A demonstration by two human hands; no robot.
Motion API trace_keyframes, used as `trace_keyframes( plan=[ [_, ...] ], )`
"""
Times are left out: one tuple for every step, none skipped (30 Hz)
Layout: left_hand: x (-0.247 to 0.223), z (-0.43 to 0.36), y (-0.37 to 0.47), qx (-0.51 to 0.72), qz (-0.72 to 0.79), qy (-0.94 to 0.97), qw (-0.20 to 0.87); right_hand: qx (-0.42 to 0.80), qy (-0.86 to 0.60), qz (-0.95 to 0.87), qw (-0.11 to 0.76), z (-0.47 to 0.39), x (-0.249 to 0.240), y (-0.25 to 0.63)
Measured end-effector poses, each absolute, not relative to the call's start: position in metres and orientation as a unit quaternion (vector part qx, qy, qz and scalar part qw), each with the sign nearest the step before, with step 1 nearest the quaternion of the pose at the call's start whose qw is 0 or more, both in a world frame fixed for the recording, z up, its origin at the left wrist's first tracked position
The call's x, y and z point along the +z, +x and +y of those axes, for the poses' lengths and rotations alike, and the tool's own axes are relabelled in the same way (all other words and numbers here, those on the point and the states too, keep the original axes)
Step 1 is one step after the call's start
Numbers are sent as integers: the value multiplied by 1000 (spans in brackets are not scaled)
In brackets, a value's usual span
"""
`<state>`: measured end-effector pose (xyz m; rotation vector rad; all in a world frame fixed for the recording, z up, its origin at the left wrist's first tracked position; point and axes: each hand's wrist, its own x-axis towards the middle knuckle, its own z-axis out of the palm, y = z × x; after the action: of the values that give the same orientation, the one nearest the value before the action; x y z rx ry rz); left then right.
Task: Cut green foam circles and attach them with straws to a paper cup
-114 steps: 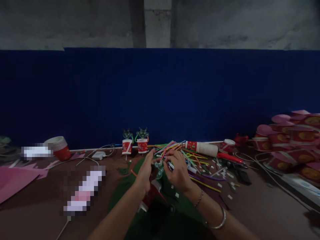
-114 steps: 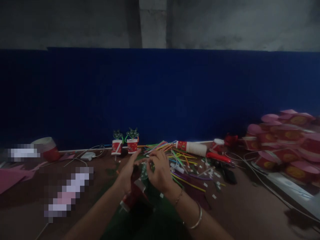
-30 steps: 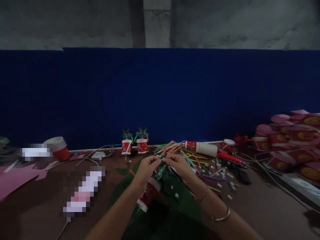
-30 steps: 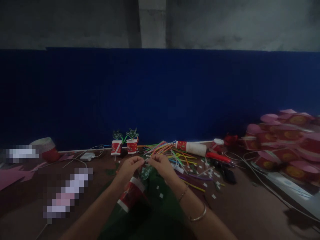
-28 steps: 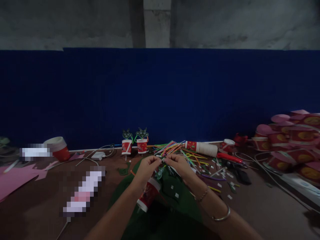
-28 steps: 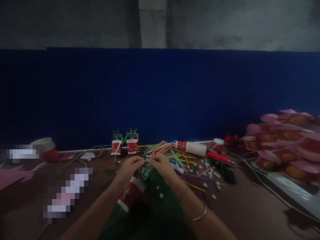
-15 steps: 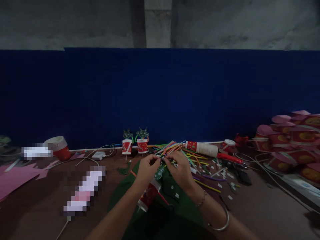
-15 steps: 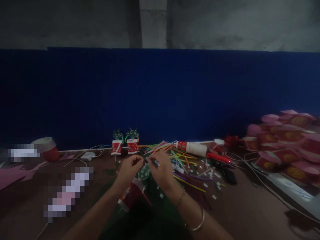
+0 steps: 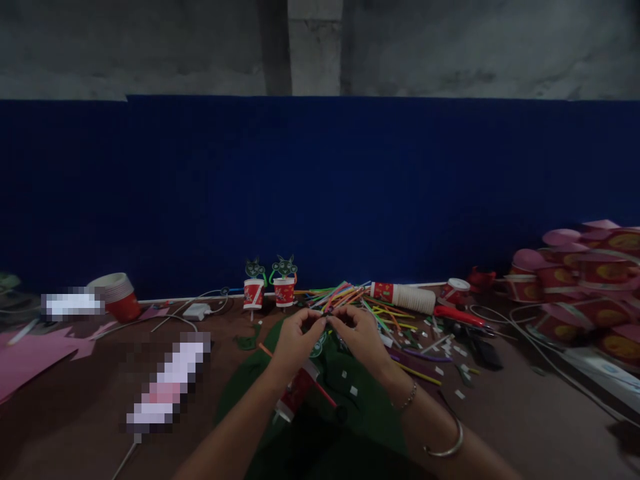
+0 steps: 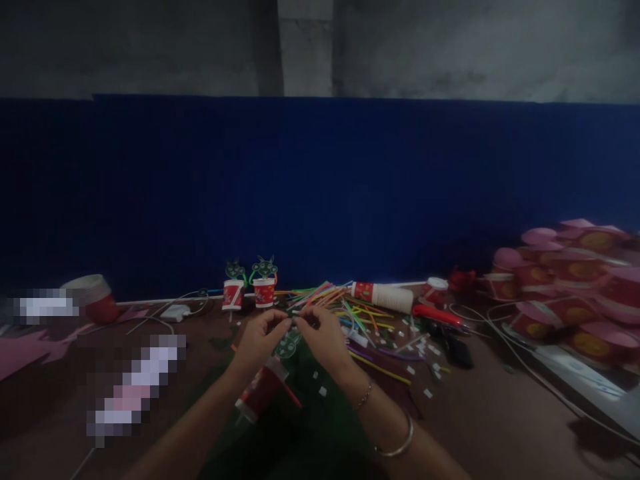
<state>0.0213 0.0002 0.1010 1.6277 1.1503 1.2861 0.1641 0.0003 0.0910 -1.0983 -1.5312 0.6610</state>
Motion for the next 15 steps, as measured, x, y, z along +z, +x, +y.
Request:
trace_keyframes(
  plan=[
    [101, 0, 21, 500, 450, 638, 375, 288, -458, -645, 540, 1, 91, 164],
    [101, 1, 21, 498, 452, 639, 373, 292, -454, -644, 542, 2, 91, 165],
    [100, 1, 21, 496, 454, 641, 370, 295, -453, -643, 543, 2, 91, 165],
    [100, 2, 20, 493, 456, 643, 368, 299, -452, -639, 545, 3, 90, 166],
    [100, 2, 20, 491, 457, 645, 367, 306, -452, -635, 546, 4, 90, 166],
    [99, 3, 20, 489, 455, 646, 369, 315, -452, -631, 546, 4, 89, 167],
    [100, 3, 20, 488, 454, 646, 372, 325, -451, -626, 547, 5, 89, 167],
    [100, 3, 20, 489, 453, 645, 374, 333, -450, -623, 547, 6, 88, 168],
    [101, 3, 20, 489, 452, 644, 377, 339, -447, -621, 546, 6, 88, 168],
    [101, 2, 20, 488, 452, 644, 377, 344, -445, -621, 546, 6, 88, 169],
    [103, 2, 21, 488, 453, 644, 376, 348, -442, -622, 544, 6, 88, 169],
    [104, 1, 21, 486, 454, 646, 374, 350, -441, -624, 542, 6, 89, 169],
    [105, 1, 21, 484, 457, 649, 370, 346, -442, -626, 541, 6, 89, 168],
    [106, 0, 21, 482, 460, 651, 364, 331, -443, -629, 546, 5, 89, 168],
    [106, 0, 21, 483, 465, 651, 356, 301, -445, -632, 558, 4, 90, 168]
  ],
)
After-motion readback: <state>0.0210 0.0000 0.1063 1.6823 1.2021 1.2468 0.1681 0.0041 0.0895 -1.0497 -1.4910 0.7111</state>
